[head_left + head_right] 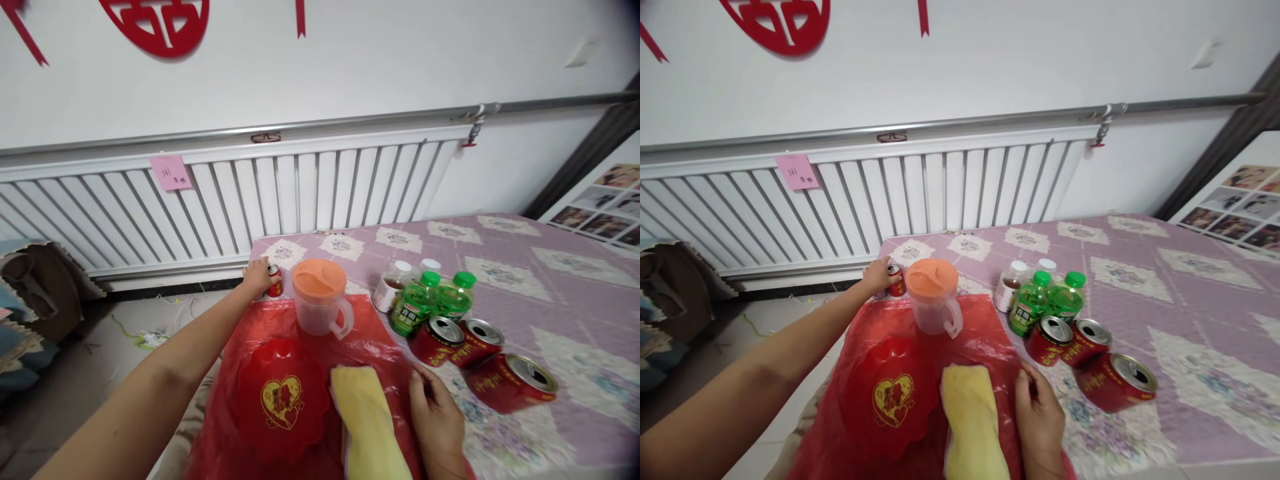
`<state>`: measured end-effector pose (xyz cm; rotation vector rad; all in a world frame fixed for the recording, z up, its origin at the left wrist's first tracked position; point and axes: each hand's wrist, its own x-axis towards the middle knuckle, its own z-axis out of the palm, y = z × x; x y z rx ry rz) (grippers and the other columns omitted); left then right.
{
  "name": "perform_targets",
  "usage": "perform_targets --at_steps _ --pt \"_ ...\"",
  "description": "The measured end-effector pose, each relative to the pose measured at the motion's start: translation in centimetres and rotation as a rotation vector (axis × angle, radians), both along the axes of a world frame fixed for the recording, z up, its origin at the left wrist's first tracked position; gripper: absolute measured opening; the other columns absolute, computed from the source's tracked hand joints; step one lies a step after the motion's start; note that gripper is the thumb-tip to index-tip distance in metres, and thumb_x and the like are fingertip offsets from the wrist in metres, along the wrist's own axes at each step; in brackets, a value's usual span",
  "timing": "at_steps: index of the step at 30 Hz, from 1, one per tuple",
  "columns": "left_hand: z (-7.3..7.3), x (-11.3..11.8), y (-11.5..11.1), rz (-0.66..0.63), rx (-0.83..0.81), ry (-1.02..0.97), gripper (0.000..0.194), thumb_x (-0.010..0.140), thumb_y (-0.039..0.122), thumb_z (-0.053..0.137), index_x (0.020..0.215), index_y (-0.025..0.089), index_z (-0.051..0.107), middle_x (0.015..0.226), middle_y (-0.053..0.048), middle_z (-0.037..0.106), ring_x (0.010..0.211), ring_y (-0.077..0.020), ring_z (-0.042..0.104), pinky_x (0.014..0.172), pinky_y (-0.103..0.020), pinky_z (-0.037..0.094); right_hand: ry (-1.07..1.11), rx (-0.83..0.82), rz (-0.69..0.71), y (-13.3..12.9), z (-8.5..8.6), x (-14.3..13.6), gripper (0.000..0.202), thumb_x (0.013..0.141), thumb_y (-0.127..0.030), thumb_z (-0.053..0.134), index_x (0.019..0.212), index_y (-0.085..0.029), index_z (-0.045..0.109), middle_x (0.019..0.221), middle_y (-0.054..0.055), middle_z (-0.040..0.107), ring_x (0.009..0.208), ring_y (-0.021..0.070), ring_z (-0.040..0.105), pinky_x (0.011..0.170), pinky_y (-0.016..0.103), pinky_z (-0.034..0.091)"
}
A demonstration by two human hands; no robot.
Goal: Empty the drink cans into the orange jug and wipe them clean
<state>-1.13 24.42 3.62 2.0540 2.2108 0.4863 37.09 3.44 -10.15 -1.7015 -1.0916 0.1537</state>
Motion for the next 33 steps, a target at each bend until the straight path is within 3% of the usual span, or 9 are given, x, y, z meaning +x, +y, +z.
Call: perform_targets --at_steps 5,11,17,23,29,33 --pt "0.0 0.1 0.3 -0.004 -0.036 0.038 0.067 0.078 0.041 0.073 0.135 0.017 0.047 0.137 -0.023 0.059 0.131 -0.0392 0.051 0.103 -0.052 0.037 0.015 -0.005 0.020 0.2 0.1 -0.2 0.048 0.080 -0.055 0.055 0.100 -0.017 0.075 0.101 0.013 0.078 0.091 0.0287 0.072 0.088 0.040 0.054" --pt "0.1 -0.1 -0.5 -0.025 -0.013 0.006 0.071 0.078 0.036 0.073 0.140 0.019 0.043 0.140 -0.019 0.059 0.132 -0.0352 0.052 0.107 -0.048 0.036 0.016 0.000 0.026 0.3 -0.1 -0.2 0.048 0.081 -0.054 0.054 0.101 -0.017 0.075 0.101 0.013 0.078 0.091 0.0293 0.072 0.089 0.041 0.054" --pt "1.9 -0.6 -2.9 -0.124 0.048 -0.064 0.078 0.078 0.030 0.072 0.146 0.015 0.038 0.147 -0.019 0.053 0.139 -0.0344 0.046 0.115 -0.050 0.031 0.040 -0.009 0.013 0.4 -0.3 -0.2 0.050 0.081 -0.053 0.054 0.108 -0.016 0.073 0.104 0.013 0.077 0.092 0.0291 0.071 0.088 0.040 0.053" --pt "3.9 -2.2 -8.0 -0.257 0.073 -0.217 0.087 0.078 0.029 0.071 0.151 0.011 0.027 0.146 -0.017 0.051 0.131 -0.0250 0.054 0.111 -0.033 0.042 0.052 0.006 -0.014 0.3 -0.1 -0.4 0.052 0.081 -0.053 0.054 0.112 -0.015 0.070 0.101 0.014 0.074 0.087 0.0274 0.068 0.087 0.042 0.052" --pt "3.7 -3.3 -14.8 -0.414 -0.035 -0.673 0.090 0.074 0.029 0.068 0.152 0.014 0.025 0.134 -0.015 0.056 0.115 -0.0239 0.063 0.105 -0.038 0.048 0.104 0.144 0.006 0.0 0.4 -1.1 0.053 0.083 -0.050 0.059 0.119 -0.013 0.065 0.096 0.011 0.068 0.085 0.0232 0.064 0.085 0.041 0.053" --pt "3.4 -3.1 -18.3 -0.507 -0.158 -0.879 0.092 0.075 0.027 0.068 0.154 0.018 0.020 0.139 -0.014 0.053 0.125 -0.0250 0.057 0.110 -0.038 0.043 0.115 0.195 -0.012 -0.9 2.3 -2.2 0.051 0.082 -0.047 0.063 0.120 -0.013 0.063 0.101 0.013 0.068 0.091 0.0242 0.064 0.085 0.040 0.053"
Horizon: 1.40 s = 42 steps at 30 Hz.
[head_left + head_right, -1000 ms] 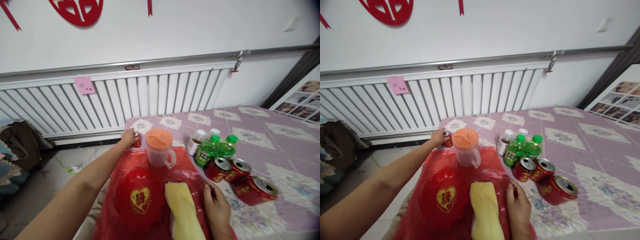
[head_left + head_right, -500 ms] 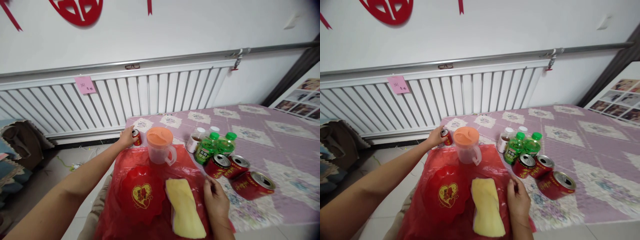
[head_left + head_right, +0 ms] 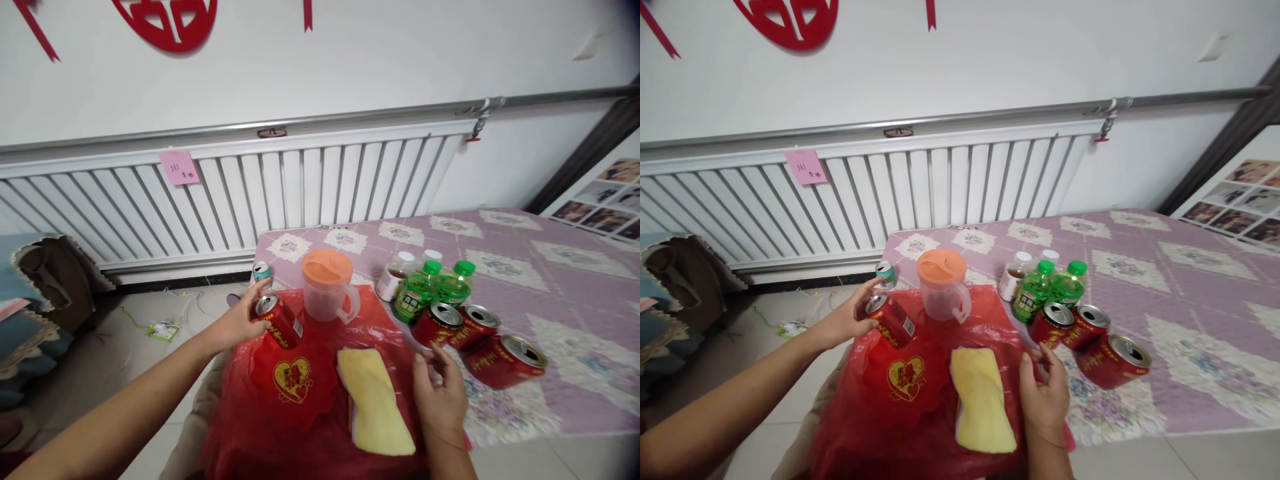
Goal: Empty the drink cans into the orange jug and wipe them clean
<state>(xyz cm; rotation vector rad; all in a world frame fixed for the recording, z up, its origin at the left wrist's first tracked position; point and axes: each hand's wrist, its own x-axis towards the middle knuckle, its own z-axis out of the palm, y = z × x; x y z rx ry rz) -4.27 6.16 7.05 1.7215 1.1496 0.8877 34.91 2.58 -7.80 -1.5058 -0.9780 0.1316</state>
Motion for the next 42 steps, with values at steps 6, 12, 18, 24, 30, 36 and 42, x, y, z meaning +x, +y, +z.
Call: perform_targets --at_steps 6,12,18,24,30,36,42 --pt "-0.1 0.3 -2.8 -0.187 -0.100 0.002 0.098 0.075 0.015 0.068 0.156 0.025 0.014 0.148 -0.013 0.047 0.132 -0.0245 0.052 0.114 -0.041 0.039 0.032 -0.004 0.153 -2.8 4.4 -4.4 0.052 0.082 -0.045 0.065 0.126 -0.019 0.060 0.113 0.013 0.067 0.101 0.0259 0.064 0.085 0.042 0.054" --pt "0.8 0.1 -3.8 -0.365 -0.077 0.048 0.097 0.074 0.009 0.064 0.155 0.030 0.017 0.145 -0.009 0.049 0.132 -0.0247 0.053 0.114 -0.043 0.040 0.094 -0.340 0.807 -5.7 7.0 -12.8 0.069 0.076 -0.036 0.072 0.142 -0.030 0.051 0.144 0.009 0.056 0.132 0.0289 0.053 0.109 0.048 0.043" --pt "1.9 -0.7 -4.7 -0.486 -0.066 -0.010 0.102 0.072 0.007 0.065 0.156 0.033 0.015 0.144 -0.008 0.050 0.134 -0.0259 0.051 0.114 -0.046 0.041 0.351 -0.518 1.162 -6.7 7.1 -16.9 0.089 0.070 -0.027 0.075 0.152 -0.025 0.040 0.152 0.011 0.049 0.140 0.0301 0.046 0.116 0.049 0.034" --pt "0.3 -1.5 -5.6 -0.402 -0.111 -0.154 0.100 0.075 0.015 0.071 0.157 0.034 0.016 0.156 -0.010 0.038 0.141 -0.0299 0.044 0.117 -0.049 0.036 0.406 -0.460 1.109 -7.1 7.3 -19.1 0.077 0.065 -0.018 0.072 0.140 -0.023 0.053 0.137 0.009 0.064 0.124 0.0288 0.061 0.107 0.044 0.045" --pt "-4.5 -0.3 -6.7 -0.076 -0.175 -0.445 0.100 0.069 0.048 0.083 0.150 0.027 0.027 0.148 -0.016 0.044 0.135 -0.0346 0.049 0.111 -0.052 0.042 0.343 -0.411 0.742 -6.8 5.5 -20.6 0.082 0.063 -0.030 0.076 0.140 -0.020 0.050 0.134 0.013 0.065 0.120 0.0313 0.064 0.104 0.047 0.049" --pt "-7.3 1.8 -8.5 0.123 -0.099 -0.407 0.076 0.067 0.041 0.081 0.131 0.024 0.044 0.134 -0.014 0.059 0.124 -0.0349 0.058 0.102 -0.052 0.050 0.063 -0.277 0.568 -6.7 4.7 -21.9 0.073 0.071 -0.043 0.074 0.135 -0.015 0.053 0.136 0.020 0.061 0.125 0.0352 0.059 0.104 0.051 0.049" --pt "-7.9 2.9 -9.2 0.293 -0.075 -0.470 0.071 0.064 0.029 0.077 0.127 0.022 0.046 0.129 -0.012 0.063 0.117 -0.0324 0.064 0.101 -0.050 0.053 -0.202 -0.175 0.424 -7.2 3.6 -23.7 0.062 0.075 -0.032 0.068 0.133 -0.016 0.054 0.126 0.018 0.064 0.116 0.0357 0.061 0.100 0.056 0.049"
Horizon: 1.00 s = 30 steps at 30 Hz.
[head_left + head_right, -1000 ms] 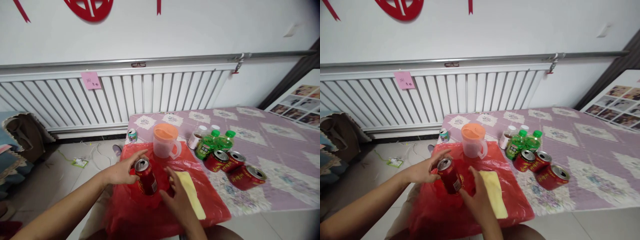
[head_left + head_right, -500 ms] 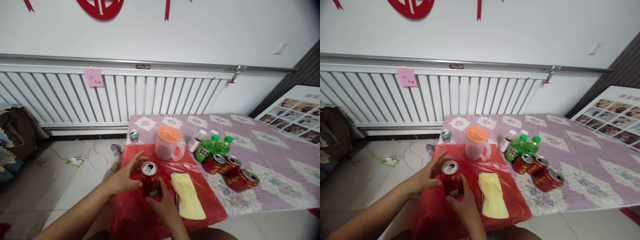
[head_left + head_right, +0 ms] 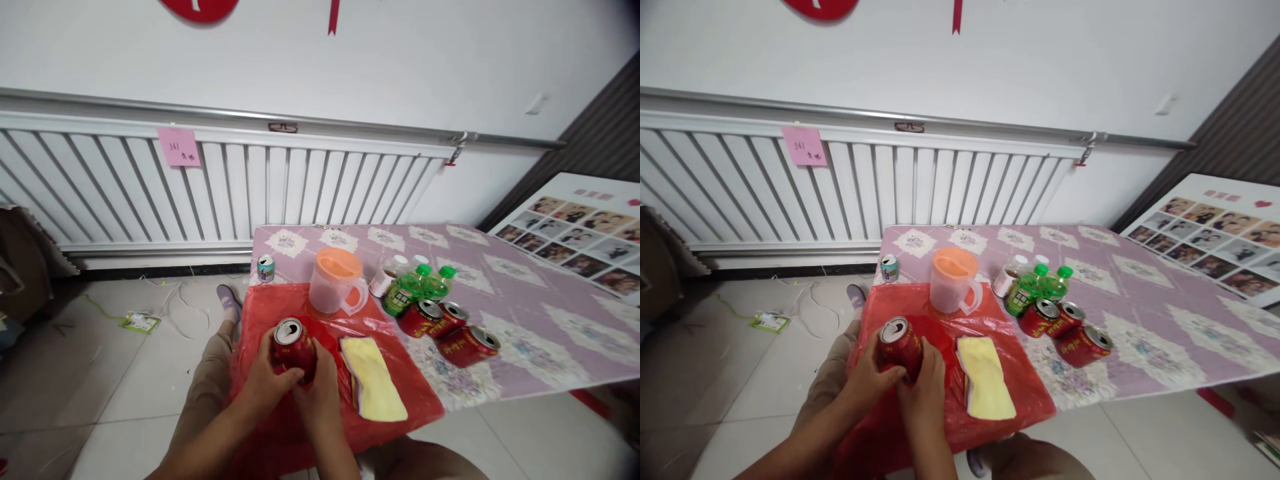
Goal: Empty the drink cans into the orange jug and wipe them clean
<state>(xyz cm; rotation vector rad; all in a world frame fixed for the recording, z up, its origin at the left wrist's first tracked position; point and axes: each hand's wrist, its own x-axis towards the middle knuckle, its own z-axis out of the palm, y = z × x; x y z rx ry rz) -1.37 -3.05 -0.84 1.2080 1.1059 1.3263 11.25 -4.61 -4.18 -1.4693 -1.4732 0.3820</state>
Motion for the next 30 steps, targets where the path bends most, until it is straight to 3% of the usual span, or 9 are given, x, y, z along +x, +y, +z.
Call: perform_targets --at_steps 3,6,9,14,22,30 --pt "0.2 0.0 -0.2 0.026 -0.043 -0.009 0.069 0.064 0.025 0.075 0.127 0.022 0.046 0.127 -0.010 0.065 0.116 -0.0294 0.065 0.103 -0.048 0.053 -0.071 0.049 -0.028 -0.3 -0.4 -0.6 0.059 0.078 -0.028 0.064 0.135 -0.017 0.052 0.126 0.018 0.064 0.116 0.0350 0.060 0.099 0.057 0.049" --pt "0.6 -0.6 0.1 0.016 -0.069 -0.005 0.068 0.064 0.023 0.073 0.127 0.022 0.045 0.126 -0.010 0.065 0.115 -0.0279 0.067 0.103 -0.047 0.053 -0.100 0.042 0.048 -0.6 -0.5 -0.4 0.061 0.081 -0.027 0.063 0.140 -0.019 0.048 0.131 0.017 0.062 0.121 0.0332 0.058 0.101 0.055 0.048" --pt "0.7 -1.8 1.3 0.032 -0.066 0.038 0.071 0.067 0.024 0.073 0.131 0.021 0.043 0.128 -0.010 0.064 0.116 -0.0267 0.066 0.105 -0.046 0.052 -0.074 -0.002 0.073 -1.0 -0.3 1.1 0.060 0.085 -0.033 0.062 0.142 -0.020 0.047 0.135 0.016 0.059 0.126 0.0318 0.055 0.105 0.053 0.045" --pt "-0.1 -3.6 4.1 0.099 -0.046 0.139 0.074 0.069 0.030 0.074 0.135 0.021 0.040 0.134 -0.012 0.060 0.118 -0.0263 0.064 0.103 -0.044 0.053 0.026 -0.057 -0.044 -1.8 -0.1 4.6 0.057 0.090 -0.042 0.059 0.140 -0.019 0.048 0.139 0.016 0.054 0.127 0.0309 0.053 0.108 0.054 0.041" --pt "-0.7 -2.4 5.5 -0.107 0.102 0.455 0.070 0.069 0.017 0.075 0.133 0.021 0.045 0.137 -0.009 0.059 0.129 -0.0263 0.056 0.115 -0.046 0.041 0.084 -0.062 -0.043 -3.3 0.1 5.8 0.056 0.090 -0.040 0.059 0.142 -0.020 0.050 0.137 0.016 0.054 0.119 0.0291 0.056 0.102 0.050 0.048" --pt "-1.0 -1.2 5.9 -0.173 0.159 0.560 0.073 0.070 0.015 0.072 0.136 0.018 0.042 0.142 -0.014 0.054 0.134 -0.0305 0.051 0.116 -0.050 0.038 0.046 -0.078 -0.002 -3.5 0.9 6.5 0.049 0.091 -0.037 0.058 0.137 -0.020 0.053 0.137 0.015 0.055 0.126 0.0290 0.053 0.107 0.052 0.045"
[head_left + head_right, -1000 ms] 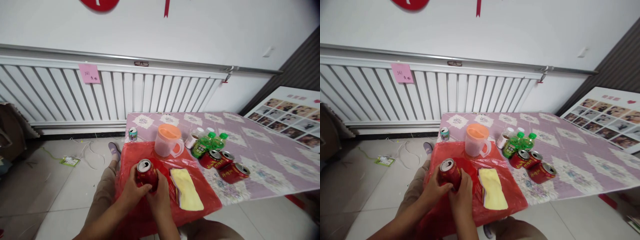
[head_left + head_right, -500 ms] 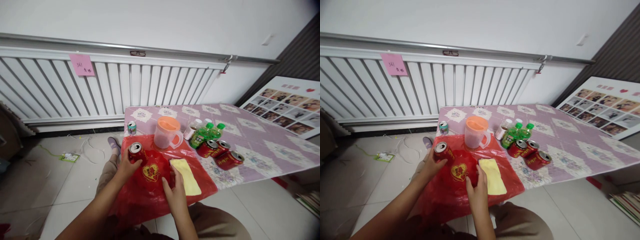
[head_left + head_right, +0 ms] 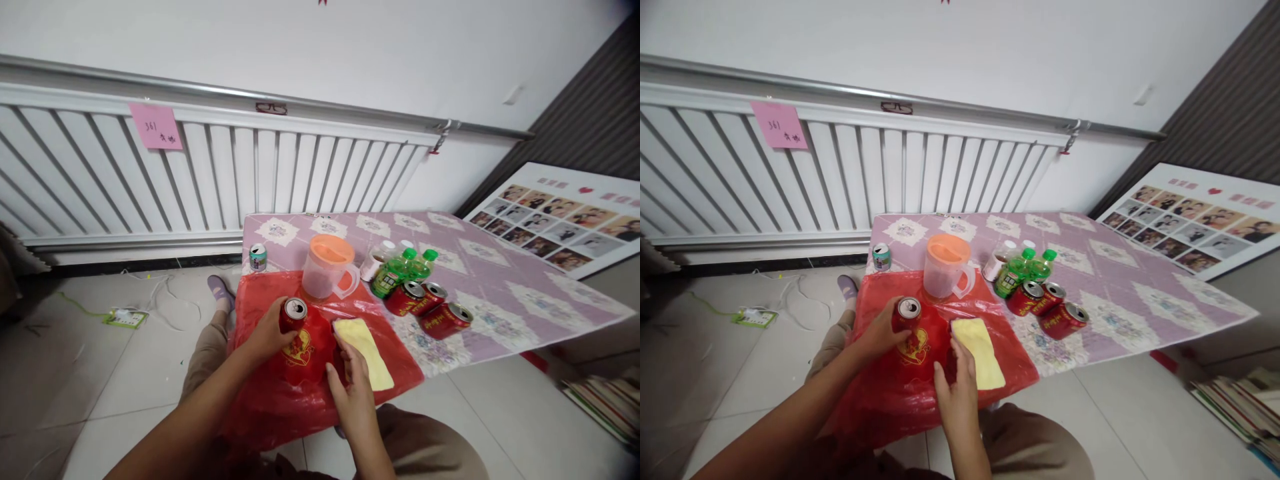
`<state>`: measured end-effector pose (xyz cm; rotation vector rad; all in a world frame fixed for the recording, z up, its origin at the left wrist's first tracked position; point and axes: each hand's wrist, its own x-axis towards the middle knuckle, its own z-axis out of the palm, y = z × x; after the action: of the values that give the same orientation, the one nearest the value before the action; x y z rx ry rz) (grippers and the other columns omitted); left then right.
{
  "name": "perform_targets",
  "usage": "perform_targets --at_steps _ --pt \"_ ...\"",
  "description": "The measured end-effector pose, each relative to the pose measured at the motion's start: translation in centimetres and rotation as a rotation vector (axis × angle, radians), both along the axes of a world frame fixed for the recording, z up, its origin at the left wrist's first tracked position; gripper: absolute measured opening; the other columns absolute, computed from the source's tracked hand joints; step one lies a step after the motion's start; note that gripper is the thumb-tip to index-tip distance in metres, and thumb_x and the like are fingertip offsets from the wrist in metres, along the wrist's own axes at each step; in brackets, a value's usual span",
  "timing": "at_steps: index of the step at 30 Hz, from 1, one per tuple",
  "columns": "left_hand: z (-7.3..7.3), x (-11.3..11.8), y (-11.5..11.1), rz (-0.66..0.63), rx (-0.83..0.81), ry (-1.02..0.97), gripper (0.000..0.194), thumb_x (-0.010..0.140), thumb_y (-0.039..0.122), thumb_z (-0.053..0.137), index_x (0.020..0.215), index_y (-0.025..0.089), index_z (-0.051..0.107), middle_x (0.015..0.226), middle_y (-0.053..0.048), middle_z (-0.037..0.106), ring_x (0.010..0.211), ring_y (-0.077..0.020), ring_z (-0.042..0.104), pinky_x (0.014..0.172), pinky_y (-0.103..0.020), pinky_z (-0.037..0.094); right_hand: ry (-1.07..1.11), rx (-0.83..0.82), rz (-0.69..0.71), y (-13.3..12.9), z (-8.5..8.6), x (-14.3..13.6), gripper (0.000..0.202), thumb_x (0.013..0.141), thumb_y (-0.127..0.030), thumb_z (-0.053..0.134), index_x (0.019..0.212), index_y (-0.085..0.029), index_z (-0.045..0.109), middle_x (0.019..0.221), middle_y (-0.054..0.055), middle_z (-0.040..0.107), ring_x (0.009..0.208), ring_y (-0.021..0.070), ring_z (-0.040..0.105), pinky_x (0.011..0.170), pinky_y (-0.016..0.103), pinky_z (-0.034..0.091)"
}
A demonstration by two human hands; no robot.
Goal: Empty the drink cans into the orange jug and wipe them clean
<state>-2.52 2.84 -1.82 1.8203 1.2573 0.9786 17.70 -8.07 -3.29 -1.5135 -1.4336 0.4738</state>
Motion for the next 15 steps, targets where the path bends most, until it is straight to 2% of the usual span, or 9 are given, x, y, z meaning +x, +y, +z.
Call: perform_targets --at_steps 4,6,9,15 --pt "-0.5 0.1 0.0 0.038 -0.031 0.148 0.072 0.069 0.016 0.074 0.135 0.020 0.044 0.143 -0.014 0.056 0.135 -0.0355 0.050 0.118 -0.063 0.025 0.019 -0.001 -0.038 0.8 0.1 1.0 0.049 0.088 -0.041 0.061 0.133 -0.022 0.055 0.134 0.014 0.058 0.126 0.0296 0.054 0.108 0.052 0.044" --pt "-0.7 0.1 0.0 0.051 -0.035 0.153 0.072 0.069 0.016 0.074 0.134 0.020 0.044 0.142 -0.014 0.056 0.134 -0.0354 0.051 0.118 -0.063 0.025 0.057 -0.037 -0.085 1.5 0.2 1.8 0.052 0.086 -0.046 0.063 0.131 -0.021 0.057 0.134 0.015 0.059 0.125 0.0302 0.056 0.106 0.050 0.046" --pt "-1.1 0.0 0.0 0.054 -0.023 0.108 0.073 0.068 0.015 0.074 0.134 0.019 0.044 0.141 -0.015 0.057 0.133 -0.0341 0.052 0.117 -0.058 0.031 0.178 -0.083 -0.146 3.4 0.7 3.2 0.061 0.083 -0.054 0.063 0.133 -0.020 0.055 0.135 0.016 0.060 0.123 0.0305 0.058 0.101 0.048 0.049" --pt "-1.8 0.0 0.0 0.074 0.006 0.073 0.073 0.067 0.014 0.074 0.134 0.022 0.045 0.140 -0.012 0.059 0.131 -0.0321 0.054 0.117 -0.056 0.032 0.474 -0.069 -0.173 8.8 4.2 5.0 0.064 0.076 -0.056 0.070 0.129 -0.022 0.059 0.138 0.012 0.061 0.127 0.0280 0.056 0.109 0.045 0.042"
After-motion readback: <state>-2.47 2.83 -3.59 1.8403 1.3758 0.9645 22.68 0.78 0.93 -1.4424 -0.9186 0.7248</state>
